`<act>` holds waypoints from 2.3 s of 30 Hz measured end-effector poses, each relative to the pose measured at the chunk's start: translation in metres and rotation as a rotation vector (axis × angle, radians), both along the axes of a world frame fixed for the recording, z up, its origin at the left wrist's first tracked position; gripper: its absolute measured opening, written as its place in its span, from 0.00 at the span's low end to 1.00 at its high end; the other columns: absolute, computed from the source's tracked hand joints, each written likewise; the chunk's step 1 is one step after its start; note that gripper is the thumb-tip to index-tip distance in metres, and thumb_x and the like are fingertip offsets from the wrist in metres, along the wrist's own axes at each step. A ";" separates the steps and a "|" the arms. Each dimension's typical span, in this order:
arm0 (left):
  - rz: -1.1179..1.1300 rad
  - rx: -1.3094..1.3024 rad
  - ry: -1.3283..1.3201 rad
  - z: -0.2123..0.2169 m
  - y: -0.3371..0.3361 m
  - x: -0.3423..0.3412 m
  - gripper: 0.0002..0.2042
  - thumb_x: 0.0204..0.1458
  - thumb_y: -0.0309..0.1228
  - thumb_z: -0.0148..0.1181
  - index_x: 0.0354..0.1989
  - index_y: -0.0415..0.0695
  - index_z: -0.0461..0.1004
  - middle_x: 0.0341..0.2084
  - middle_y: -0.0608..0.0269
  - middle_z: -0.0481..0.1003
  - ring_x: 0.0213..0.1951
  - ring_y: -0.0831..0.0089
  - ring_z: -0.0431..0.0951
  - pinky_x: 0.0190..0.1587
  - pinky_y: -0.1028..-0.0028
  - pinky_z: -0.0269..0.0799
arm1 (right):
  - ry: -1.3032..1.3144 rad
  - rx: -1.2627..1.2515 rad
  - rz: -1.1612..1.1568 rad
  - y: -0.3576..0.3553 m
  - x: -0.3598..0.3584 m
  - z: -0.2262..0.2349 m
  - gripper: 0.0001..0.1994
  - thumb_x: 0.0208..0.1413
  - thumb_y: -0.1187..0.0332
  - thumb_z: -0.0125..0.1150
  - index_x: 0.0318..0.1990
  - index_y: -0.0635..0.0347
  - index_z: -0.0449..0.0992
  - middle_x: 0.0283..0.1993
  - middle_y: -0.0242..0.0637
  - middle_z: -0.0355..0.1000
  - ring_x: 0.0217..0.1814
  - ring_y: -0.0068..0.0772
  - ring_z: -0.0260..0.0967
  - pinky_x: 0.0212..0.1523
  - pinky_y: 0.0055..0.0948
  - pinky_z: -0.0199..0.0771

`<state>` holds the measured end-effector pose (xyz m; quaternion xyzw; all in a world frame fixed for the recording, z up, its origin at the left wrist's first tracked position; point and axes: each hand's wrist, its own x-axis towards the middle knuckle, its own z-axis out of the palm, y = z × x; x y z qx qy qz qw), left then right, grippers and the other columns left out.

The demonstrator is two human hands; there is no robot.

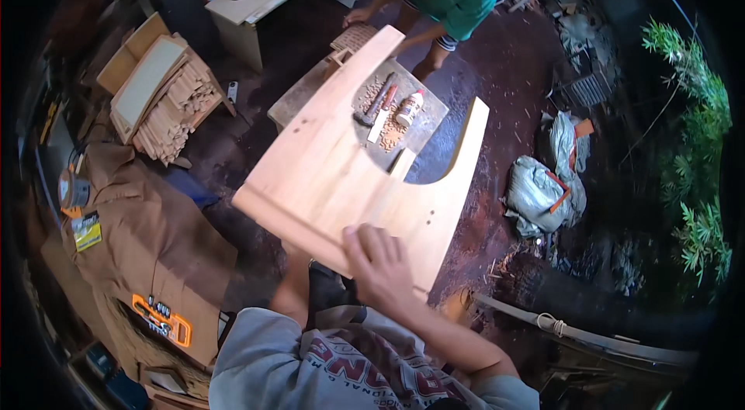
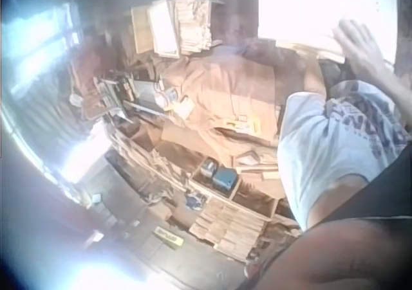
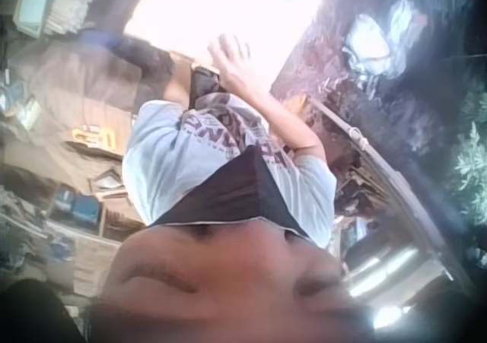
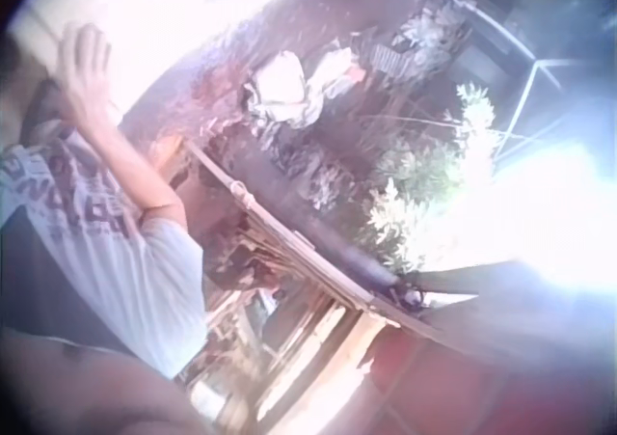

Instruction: The person applies wood glue to the joints of a wooden chair component, hammers pins into the structure, and uses a chisel to scrape and smooth the wood before lifting the assembled piece.

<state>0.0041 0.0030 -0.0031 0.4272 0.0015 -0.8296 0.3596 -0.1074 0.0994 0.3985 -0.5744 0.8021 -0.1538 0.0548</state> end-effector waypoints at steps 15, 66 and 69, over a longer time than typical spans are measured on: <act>-0.033 0.173 -0.043 -0.049 -0.013 -0.088 0.42 0.67 0.64 0.38 0.79 0.43 0.49 0.74 0.50 0.59 0.74 0.51 0.60 0.76 0.53 0.52 | -0.098 0.013 -0.044 -0.035 -0.068 -0.077 0.42 0.46 0.78 0.61 0.75 0.54 0.63 0.74 0.51 0.59 0.75 0.63 0.56 0.72 0.66 0.54; 0.279 -0.483 -0.819 0.249 0.056 -0.256 0.18 0.72 0.34 0.50 0.62 0.36 0.69 0.51 0.59 0.78 0.51 0.72 0.77 0.55 0.72 0.73 | -0.035 -0.029 0.464 -0.055 -0.567 -0.117 0.24 0.63 0.53 0.56 0.19 0.57 0.83 0.20 0.48 0.77 0.23 0.49 0.77 0.48 0.45 0.73; 0.287 -0.479 -1.041 0.258 0.055 -0.267 0.20 0.70 0.35 0.52 0.64 0.34 0.69 0.54 0.56 0.77 0.54 0.69 0.77 0.58 0.69 0.72 | -0.137 0.073 0.578 -0.057 -0.576 -0.109 0.23 0.63 0.53 0.58 0.20 0.57 0.83 0.19 0.49 0.77 0.23 0.48 0.77 0.47 0.44 0.73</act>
